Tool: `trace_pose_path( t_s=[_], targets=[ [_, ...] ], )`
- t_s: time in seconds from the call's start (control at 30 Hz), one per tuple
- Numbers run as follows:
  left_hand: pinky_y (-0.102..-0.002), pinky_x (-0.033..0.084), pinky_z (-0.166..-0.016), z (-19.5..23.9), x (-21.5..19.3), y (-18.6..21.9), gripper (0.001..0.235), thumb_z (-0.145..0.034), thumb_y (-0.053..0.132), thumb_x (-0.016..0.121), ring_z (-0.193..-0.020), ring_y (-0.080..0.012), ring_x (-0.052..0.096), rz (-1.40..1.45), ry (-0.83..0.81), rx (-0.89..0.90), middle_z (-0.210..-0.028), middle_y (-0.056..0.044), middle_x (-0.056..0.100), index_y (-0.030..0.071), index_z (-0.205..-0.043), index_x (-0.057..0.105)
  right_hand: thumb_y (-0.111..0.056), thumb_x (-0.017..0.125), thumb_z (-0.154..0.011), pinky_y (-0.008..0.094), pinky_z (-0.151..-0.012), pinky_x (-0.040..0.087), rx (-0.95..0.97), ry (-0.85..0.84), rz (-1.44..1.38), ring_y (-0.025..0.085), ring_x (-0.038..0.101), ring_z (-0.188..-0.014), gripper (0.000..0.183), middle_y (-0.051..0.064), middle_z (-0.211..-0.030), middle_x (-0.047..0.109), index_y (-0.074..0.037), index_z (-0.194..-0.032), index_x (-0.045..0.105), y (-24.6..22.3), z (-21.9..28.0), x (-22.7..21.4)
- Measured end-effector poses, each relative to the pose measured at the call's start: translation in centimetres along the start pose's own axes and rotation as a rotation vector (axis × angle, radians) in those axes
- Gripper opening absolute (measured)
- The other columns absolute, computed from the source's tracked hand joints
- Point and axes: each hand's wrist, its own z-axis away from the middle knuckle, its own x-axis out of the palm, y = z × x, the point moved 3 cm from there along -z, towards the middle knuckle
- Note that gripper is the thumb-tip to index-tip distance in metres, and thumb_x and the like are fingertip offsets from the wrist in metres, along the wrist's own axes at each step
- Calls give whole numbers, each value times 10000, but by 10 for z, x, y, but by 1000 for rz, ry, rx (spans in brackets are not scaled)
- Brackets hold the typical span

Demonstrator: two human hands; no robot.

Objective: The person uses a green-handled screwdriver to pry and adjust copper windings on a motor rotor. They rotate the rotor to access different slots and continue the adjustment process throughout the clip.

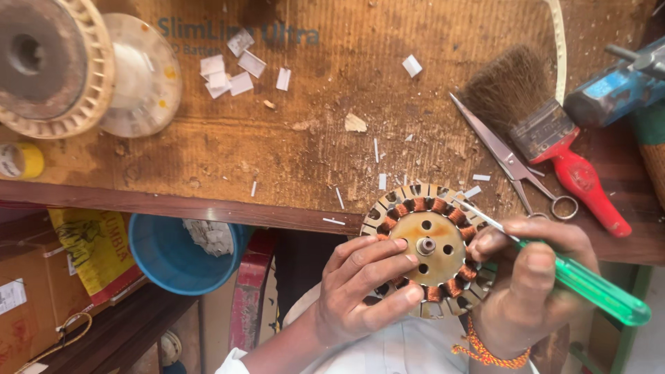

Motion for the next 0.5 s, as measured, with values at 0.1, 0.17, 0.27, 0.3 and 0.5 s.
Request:
trace_pose_path(
  t_s=[0.1,0.17,0.27,0.3,0.5],
  targets=[
    [-430,543,-1051,3,2,-4,343,-1011,165,764,-1197,-276,700,23,30,38,-1261,-80,701,237,-1271,554,-417,669,-1155,333,-680,576,-61,-28,-132,206,624,-694,444,139,-858,642,5,-1136,533,8,3,-16],
    [-428,541,-1053,6,3,-7,327,-1014,178,760,-1200,-270,697,44,16,20,-1260,-73,702,238,-1268,563,-386,674,-1163,337,-683,583,-89,-22,-145,212,644,-710,399,153,-902,651,-15,-1223,539,9,3,-31],
    [-431,534,-1069,11,5,-9,320,-1013,186,753,-1216,-260,692,62,8,-8,-1272,-61,701,241,-1267,565,-322,688,-1156,334,-677,574,-118,-61,-18,215,660,-721,355,166,-924,669,-14,-1231,528,7,-3,-51],
    [-433,531,-1077,13,6,-9,320,-1012,186,751,-1223,-256,690,67,8,-17,-1278,-56,700,242,-1267,564,-296,701,-1134,332,-674,579,-131,-89,24,215,667,-727,334,165,-923,679,-19,-1210,530,6,-6,-55],
    [-404,483,-1106,24,17,-8,349,-1011,212,783,-1241,-221,662,39,7,12,-1282,-17,693,286,-1268,559,-83,823,-861,308,-803,604,-177,-402,387,233,717,-931,270,139,-989,742,-57,-1036,619,-16,3,-44]
  ],
)
